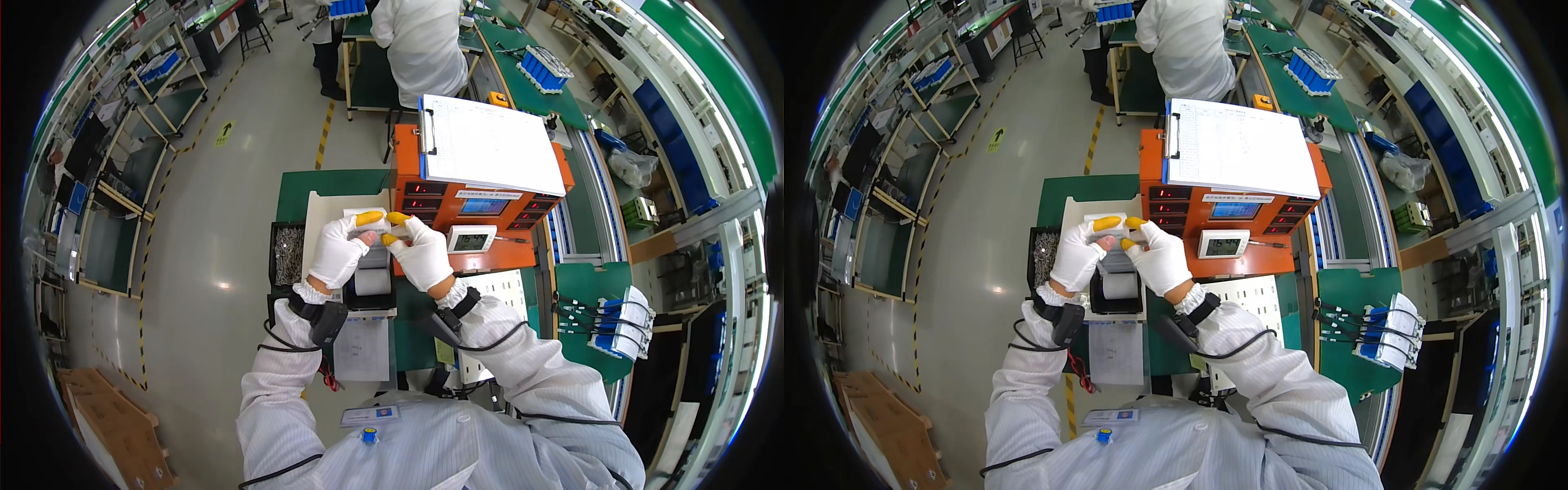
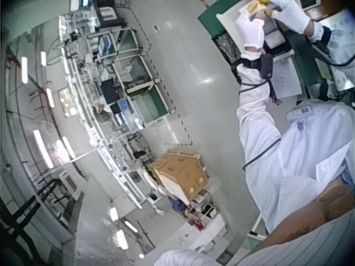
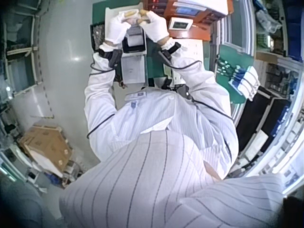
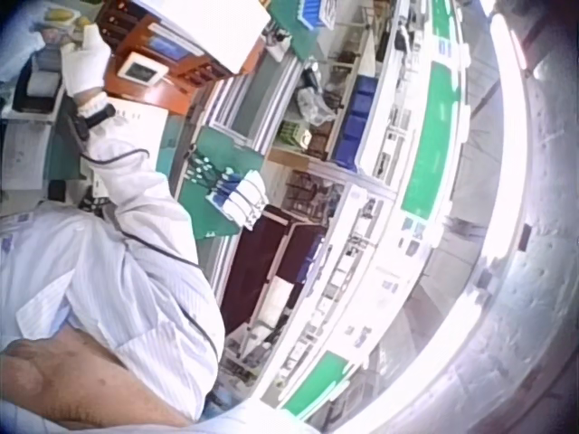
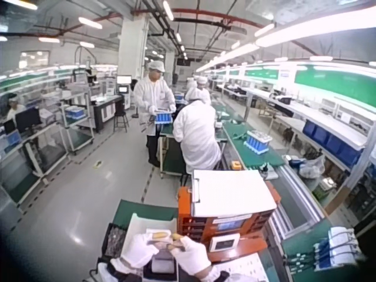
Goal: Testing and assembling lithium-ion battery packs using a multimeter-like device and an electric screwdriver in a factory setting.
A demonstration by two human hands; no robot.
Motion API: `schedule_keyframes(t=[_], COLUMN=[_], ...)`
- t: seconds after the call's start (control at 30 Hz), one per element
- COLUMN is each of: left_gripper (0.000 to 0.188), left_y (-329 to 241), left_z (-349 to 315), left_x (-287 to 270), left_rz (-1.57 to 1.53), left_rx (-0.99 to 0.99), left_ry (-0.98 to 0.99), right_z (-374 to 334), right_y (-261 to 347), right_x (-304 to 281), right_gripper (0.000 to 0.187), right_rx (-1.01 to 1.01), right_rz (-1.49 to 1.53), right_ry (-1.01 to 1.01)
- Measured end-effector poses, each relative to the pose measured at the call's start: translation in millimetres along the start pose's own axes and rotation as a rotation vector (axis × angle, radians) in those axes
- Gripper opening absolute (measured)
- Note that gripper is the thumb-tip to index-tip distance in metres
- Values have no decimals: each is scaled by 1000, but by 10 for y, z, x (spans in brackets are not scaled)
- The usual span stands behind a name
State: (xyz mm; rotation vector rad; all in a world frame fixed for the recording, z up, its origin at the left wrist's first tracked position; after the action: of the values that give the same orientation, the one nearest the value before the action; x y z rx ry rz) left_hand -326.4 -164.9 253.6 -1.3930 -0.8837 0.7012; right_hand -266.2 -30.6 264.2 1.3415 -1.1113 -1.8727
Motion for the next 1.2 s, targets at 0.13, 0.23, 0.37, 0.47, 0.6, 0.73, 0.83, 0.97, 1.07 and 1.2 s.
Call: schedule_keyframes(t=[0.13,0.23,0.37,0.47,0.6,0.73,0.83,0.97,1.07,1.2], left_gripper=[28,31,31,31,31,29,29,34,27,29], left_y=[-613,-882,-1147,-1132,-1055,-895,-714,-472,-515,-594], left_z=[27,93,171,206,179,229,330,657,1030,1484], left_x=[172,159,201,210,228,167,95,60,-133,-66], left_rz=[205,224,204,213,176,182,59,-301,-131,-68], left_rx=[209,206,234,241,155,128,73,-140,9,346], left_ry=[38,23,1,0,-13,-13,34,41,-1,189], right_z=[130,216,207,150,76,6,-9,-305,-597,-816], right_y=[112,584,1168,1350,1280,1231,1233,1208,1076,720], right_x=[-233,-458,-724,-661,-568,-489,-465,-394,-418,-773], right_gripper=[24,20,15,14,13,12,12,16,29,23], right_rx=[-75,-163,-454,-714,-764,-780,-756,-787,-729,-534], right_rz=[130,168,-121,-545,-664,-703,-541,-230,-167,-138], right_ry=[-78,-121,-195,-194,-196,-193,-175,-73,38,16])
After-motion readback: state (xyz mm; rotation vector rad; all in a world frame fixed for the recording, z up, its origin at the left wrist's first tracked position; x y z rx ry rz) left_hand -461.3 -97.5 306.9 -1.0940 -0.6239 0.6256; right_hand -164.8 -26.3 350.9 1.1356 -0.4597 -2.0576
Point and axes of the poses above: each hand's wrist, its own z-axis towards the middle knuckle, its own x-axis out of the palm, y = z × x, the point moved 10 cm from there along z, towards the middle knuckle, and after that the axes turned 2 degrees about -z, right-handed, at the moved point
